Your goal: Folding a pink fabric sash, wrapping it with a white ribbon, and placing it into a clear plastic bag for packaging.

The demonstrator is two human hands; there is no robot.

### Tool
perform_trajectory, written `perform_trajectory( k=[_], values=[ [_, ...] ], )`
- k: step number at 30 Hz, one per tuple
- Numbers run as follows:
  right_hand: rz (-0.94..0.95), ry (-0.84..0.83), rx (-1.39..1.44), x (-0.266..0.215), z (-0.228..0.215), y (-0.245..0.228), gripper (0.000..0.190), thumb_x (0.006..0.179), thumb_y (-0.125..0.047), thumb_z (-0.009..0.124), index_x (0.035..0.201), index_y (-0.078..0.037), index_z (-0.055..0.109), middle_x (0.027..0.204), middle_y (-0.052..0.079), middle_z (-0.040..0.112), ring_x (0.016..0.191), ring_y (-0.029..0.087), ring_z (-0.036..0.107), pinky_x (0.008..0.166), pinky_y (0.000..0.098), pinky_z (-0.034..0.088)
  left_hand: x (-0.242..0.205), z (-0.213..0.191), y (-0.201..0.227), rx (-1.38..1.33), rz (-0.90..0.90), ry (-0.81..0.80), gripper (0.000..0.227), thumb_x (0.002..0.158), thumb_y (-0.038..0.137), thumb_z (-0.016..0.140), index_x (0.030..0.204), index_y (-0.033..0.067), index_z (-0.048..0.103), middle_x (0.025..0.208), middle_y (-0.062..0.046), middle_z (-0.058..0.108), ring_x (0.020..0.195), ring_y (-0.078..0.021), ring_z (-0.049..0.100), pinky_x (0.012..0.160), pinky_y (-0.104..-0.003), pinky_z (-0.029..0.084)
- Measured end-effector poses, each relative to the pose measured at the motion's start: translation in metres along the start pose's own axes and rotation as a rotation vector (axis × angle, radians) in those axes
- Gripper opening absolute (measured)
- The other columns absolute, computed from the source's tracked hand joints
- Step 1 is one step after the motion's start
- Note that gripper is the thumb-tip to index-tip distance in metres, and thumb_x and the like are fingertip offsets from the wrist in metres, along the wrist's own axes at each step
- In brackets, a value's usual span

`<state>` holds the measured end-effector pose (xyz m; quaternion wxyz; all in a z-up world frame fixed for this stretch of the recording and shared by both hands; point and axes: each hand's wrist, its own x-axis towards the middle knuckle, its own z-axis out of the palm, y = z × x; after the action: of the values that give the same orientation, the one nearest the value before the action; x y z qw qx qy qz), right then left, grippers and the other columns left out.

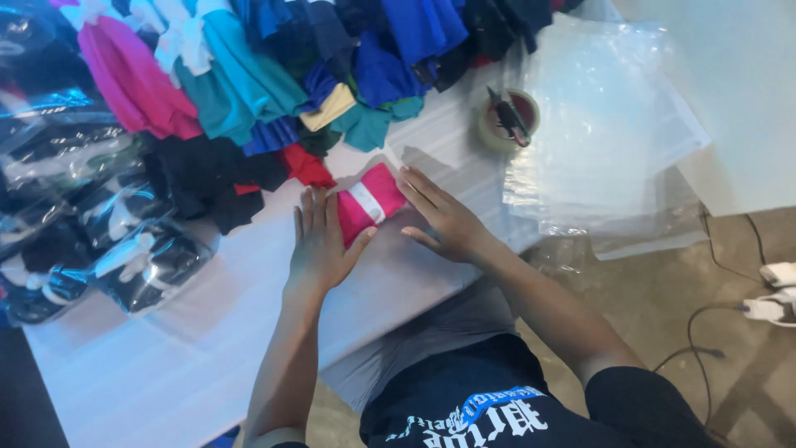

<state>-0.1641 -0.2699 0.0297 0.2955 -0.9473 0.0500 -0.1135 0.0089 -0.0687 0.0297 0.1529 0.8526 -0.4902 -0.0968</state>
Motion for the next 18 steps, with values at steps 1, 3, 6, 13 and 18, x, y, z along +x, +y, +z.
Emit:
perform_trajectory(
  k=[1, 3, 6, 13, 18],
  values=[
    [0.023, 0.02, -0.009, -0.015, -0.009, 0.004, 0.073, 0.103, -0.047, 0.054, 0.161, -0.008, 0.031, 0.168, 0.016, 0.026, 0.156, 0.036, 0.023, 0.126, 0.0459, 0.027, 0.011, -0.006, 0.017, 0.0, 0.031, -0.007, 0.096, 0.095, 0.071, 0.051, 0.154, -0.0027, 0.034, 0.163, -0.03, 0.026, 0.153, -0.0477, 0.019, 0.122, -0.065, 0.016],
    [0.006, 0.233, 0.054, -0.044, -0.029, 0.013, 0.043, 0.1, -0.033, 0.061, 0.138, -0.011, 0.062, 0.143, 0.009, 0.058, 0.139, 0.034, 0.052, 0.116, 0.0471, 0.043, 0.03, -0.016, 0.053, 0.113, 0.171, 0.082, 0.088, 0.094, 0.056, 0.062, 0.154, -0.0035, 0.035, 0.159, -0.032, 0.03, 0.153, -0.0508, 0.016, 0.122, -0.066, 0.015],
    [0.047, 0.344, -0.055, -0.091, -0.062, 0.043, 0.036, 0.1, -0.031, 0.06, 0.13, -0.012, 0.067, 0.13, 0.007, 0.063, 0.129, 0.031, 0.059, 0.108, 0.0439, 0.048, 0.061, 0.01, 0.121, -0.059, 0.484, 0.007, 0.072, 0.097, 0.044, 0.063, 0.152, 0.0028, 0.043, 0.153, -0.028, 0.042, 0.151, -0.0478, 0.026, 0.122, -0.061, 0.021],
    [0.409, 0.326, -0.303, -0.162, -0.132, 0.077, 0.073, 0.09, -0.048, 0.073, 0.151, -0.015, 0.051, 0.149, 0.016, 0.049, 0.145, 0.045, 0.04, 0.107, 0.0613, 0.04, 0.108, 0.106, 0.226, -0.118, 0.919, -0.076, 0.087, 0.09, 0.052, 0.069, 0.159, 0.0124, 0.034, 0.169, -0.013, 0.026, 0.159, -0.0348, 0.019, 0.126, -0.05, 0.028],
    [0.617, -0.05, -0.338, -0.199, -0.124, 0.1, 0.134, 0.048, -0.063, 0.096, 0.161, -0.03, 0.033, 0.169, 0.018, 0.026, 0.158, 0.044, 0.01, 0.123, 0.062, 0.017, 0.122, 0.122, 0.239, 0.024, 0.837, -0.228, 0.113, 0.073, 0.069, 0.076, 0.162, 0.016, 0.03, 0.171, -0.016, 0.019, 0.159, -0.0401, 0.011, 0.129, -0.052, 0.016]
  ],
)
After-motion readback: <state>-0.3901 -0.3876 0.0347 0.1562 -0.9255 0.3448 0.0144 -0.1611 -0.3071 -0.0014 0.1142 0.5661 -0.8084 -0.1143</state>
